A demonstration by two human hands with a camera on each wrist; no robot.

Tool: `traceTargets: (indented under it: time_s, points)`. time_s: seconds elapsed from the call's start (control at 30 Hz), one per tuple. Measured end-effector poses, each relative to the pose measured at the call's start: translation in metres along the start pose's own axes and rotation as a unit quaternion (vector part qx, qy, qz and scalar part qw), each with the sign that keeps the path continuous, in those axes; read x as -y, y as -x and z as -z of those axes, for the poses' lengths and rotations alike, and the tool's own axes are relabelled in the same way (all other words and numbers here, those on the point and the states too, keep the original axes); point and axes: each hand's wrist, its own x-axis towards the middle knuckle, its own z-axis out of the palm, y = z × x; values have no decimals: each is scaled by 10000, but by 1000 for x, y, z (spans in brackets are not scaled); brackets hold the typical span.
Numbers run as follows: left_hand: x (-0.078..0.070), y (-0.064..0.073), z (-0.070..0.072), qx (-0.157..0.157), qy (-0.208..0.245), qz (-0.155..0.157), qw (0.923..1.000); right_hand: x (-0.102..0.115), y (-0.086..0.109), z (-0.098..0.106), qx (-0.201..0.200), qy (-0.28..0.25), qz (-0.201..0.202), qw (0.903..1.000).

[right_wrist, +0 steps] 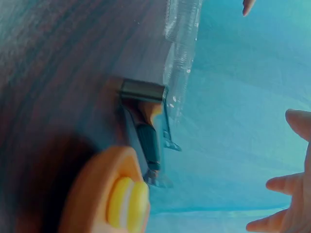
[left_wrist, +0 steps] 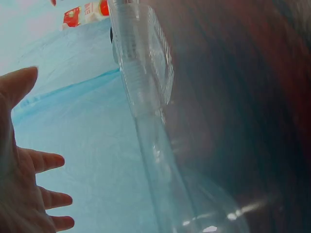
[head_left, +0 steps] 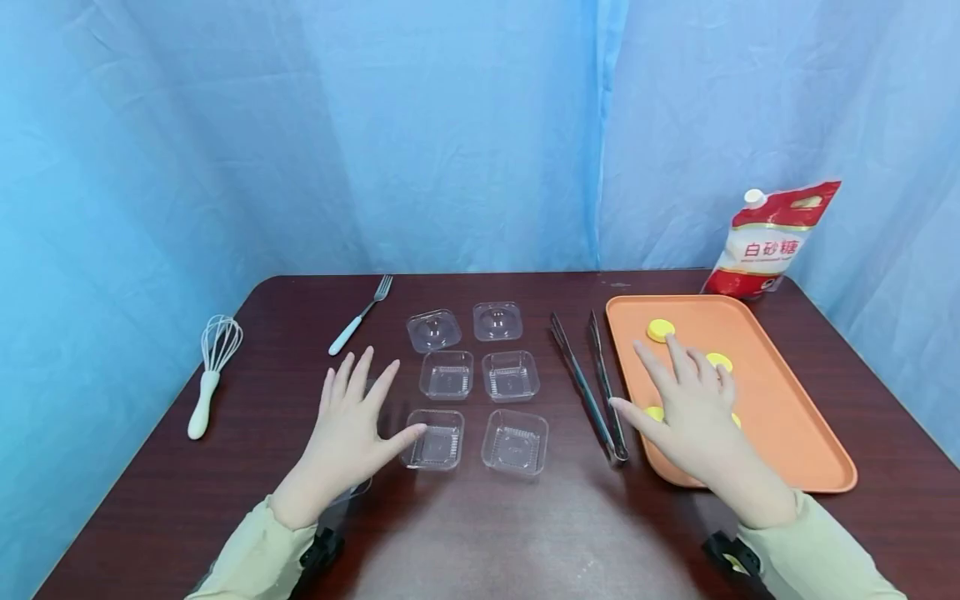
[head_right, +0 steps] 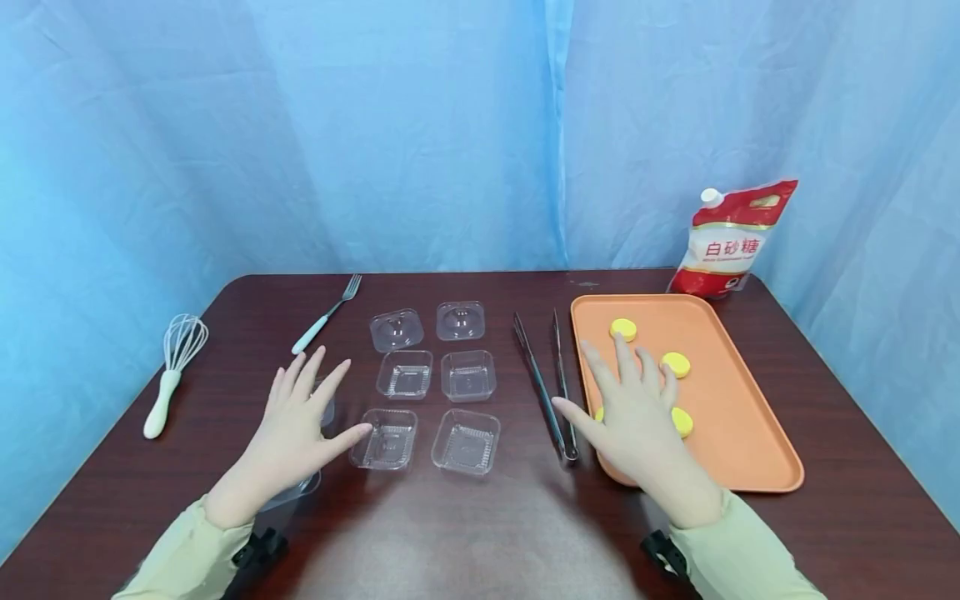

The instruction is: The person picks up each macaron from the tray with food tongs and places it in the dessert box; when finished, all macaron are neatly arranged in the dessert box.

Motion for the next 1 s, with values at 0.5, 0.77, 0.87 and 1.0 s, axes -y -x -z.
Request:
traceTargets:
  time_s: [0.5,0.77,0.87,1.0]
  points:
    - [-6,-1,-9,489,77,-148,9987,3,-22,-20,880,-1244,-364,9876]
    - [-9,-3,-14,840,143,-262,9960,-1,-38,-37,1320,-1479,-510,9788]
    - [-10,-3,-15,911,171,-283,9953,0,-41,-44,1408,-1422,-455,9787]
    - [-12,-3,-17,933,200,-343,9948,2,-44,-51,1454,-1336,-368,9796]
